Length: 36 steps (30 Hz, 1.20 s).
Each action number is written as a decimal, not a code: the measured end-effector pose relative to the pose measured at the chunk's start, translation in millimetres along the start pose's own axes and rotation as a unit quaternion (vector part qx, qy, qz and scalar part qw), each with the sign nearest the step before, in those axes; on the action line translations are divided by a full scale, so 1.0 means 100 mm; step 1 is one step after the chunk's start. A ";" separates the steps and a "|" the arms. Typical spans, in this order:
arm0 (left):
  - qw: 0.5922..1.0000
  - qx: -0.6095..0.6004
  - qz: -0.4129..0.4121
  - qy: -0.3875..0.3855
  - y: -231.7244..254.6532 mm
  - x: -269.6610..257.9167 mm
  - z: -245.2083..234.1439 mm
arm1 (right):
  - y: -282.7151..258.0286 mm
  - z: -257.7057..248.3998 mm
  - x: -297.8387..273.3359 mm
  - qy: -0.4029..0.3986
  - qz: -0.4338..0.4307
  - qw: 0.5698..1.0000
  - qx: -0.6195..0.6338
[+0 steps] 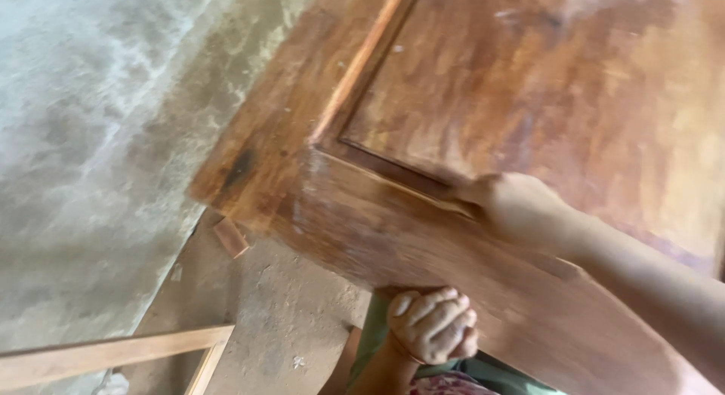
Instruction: Sanding the surface and grooves of a wooden door using sandpaper to prepare it for finishing.
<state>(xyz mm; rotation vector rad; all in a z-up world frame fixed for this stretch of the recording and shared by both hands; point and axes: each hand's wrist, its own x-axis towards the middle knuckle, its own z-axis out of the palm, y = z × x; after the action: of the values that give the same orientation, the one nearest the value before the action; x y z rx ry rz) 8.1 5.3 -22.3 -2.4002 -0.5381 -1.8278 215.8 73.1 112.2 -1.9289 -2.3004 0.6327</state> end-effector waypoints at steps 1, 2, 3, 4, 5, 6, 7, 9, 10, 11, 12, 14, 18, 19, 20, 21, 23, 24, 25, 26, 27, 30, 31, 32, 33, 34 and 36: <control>1.000 -0.009 0.001 0.001 0.00 0.01 0.04 | 0.11 0.01 -0.21 0.002 0.009 1.000 -0.001; 0.999 -0.005 0.000 0.032 0.00 0.01 0.09 | 0.22 0.02 -0.43 0.010 0.027 0.999 -0.016; 0.998 -0.002 -0.003 0.062 0.01 0.01 0.12 | 0.32 0.04 -0.65 0.018 0.046 0.998 -0.030; 0.998 -0.010 -0.003 0.062 0.03 0.01 0.04 | 0.43 0.04 -0.83 0.019 0.054 0.998 -0.030; 1.000 -0.006 -0.008 -0.019 0.03 0.01 -0.05 | 0.52 0.04 -1.02 0.016 0.063 0.998 -0.026; 0.995 -0.002 -0.011 -0.100 0.03 0.01 -0.14 | 0.62 0.04 -1.21 0.013 0.071 0.997 -0.022; 0.995 -0.013 -0.009 -0.102 0.02 0.06 -0.14 | 0.62 -0.02 -1.34 0.015 0.082 0.996 -0.020; 0.995 -0.009 0.022 -0.092 -0.01 0.15 -0.15 | 0.59 -0.13 -1.58 -0.066 0.195 0.976 -0.064; 0.995 -0.018 0.023 -0.093 0.00 0.09 -0.13 | 0.71 -0.08 -1.72 -0.066 0.204 0.975 -0.062; 0.996 -0.015 0.012 -0.090 0.01 0.04 -0.11 | 0.83 -0.03 -1.85 -0.047 0.192 0.978 -0.064; 0.996 -0.012 0.001 -0.087 0.02 -0.02 -0.10 | 0.94 0.03 -1.98 -0.028 0.180 0.981 -0.067; 0.995 -0.015 -0.004 -0.101 0.04 0.10 -0.15 | 1.16 0.09 -2.22 -0.035 0.204 0.976 -0.071; 0.994 -0.016 -0.018 -0.102 0.05 0.16 -0.16 | 1.55 0.16 -2.60 -0.068 0.259 0.959 -0.090; 0.994 -0.019 -0.018 -0.102 0.06 0.17 -0.16 | 1.59 0.16 -2.64 -0.068 0.262 0.958 -0.090; 0.994 -0.016 -0.020 -0.107 0.06 0.18 -0.16 | 1.62 0.16 -2.68 -0.080 0.279 0.952 -0.099; 0.993 -0.012 -0.023 -0.111 0.08 0.19 -0.17 | 1.67 0.15 -2.72 -0.092 0.294 0.945 -0.108; 0.993 -0.013 -0.027 -0.112 0.08 0.18 -0.16 | 1.70 0.20 -2.80 -0.080 0.301 0.943 -0.117; 0.993 -0.011 -0.030 -0.113 0.08 0.17 -0.16 | 1.72 0.22 -2.84 -0.068 0.307 0.941 -0.129; 0.993 -0.012 -0.030 -0.114 0.08 0.15 -0.15 | 1.60 0.20 -2.78 -0.068 0.307 0.941 -0.128; 0.994 -0.011 -0.028 -0.107 0.08 0.13 -0.14 | 1.48 0.18 -2.72 -0.062 0.314 0.939 -0.128; 0.995 -0.009 -0.027 -0.101 0.08 0.11 -0.13 | 1.36 0.15 -2.65 -0.056 0.319 0.938 -0.127; 0.994 -0.003 -0.028 -0.107 0.09 0.14 -0.14 | 1.11 0.10 -2.48 -0.005 0.310 0.946 -0.095; 0.994 0.001 -0.029 -0.106 0.09 0.13 -0.14 | 1.05 0.08 -2.40 -0.005 0.306 0.947 -0.096; 0.994 -0.006 -0.031 -0.104 0.10 0.13 -0.13 | 0.99 0.07 -2.32 0.032 0.295 0.952 -0.073; 0.994 -0.013 -0.032 -0.102 0.09 0.13 -0.14 | 0.93 0.06 -2.23 0.069 0.283 0.955 -0.050; 0.994 -0.008 -0.032 -0.102 0.08 0.14 -0.15 | 0.92 0.10 -2.13 0.069 0.278 0.957 -0.049; 0.993 -0.017 -0.026 -0.113 0.07 0.16 -0.17 | 0.90 0.16 -1.92 0.103 0.191 0.975 -0.051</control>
<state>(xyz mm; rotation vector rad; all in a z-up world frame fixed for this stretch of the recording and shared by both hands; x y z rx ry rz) -1.5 -2.2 -1.6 -2.6577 -0.5976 -1.6057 334.1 -103.4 104.3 -2.3826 -1.8900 0.3214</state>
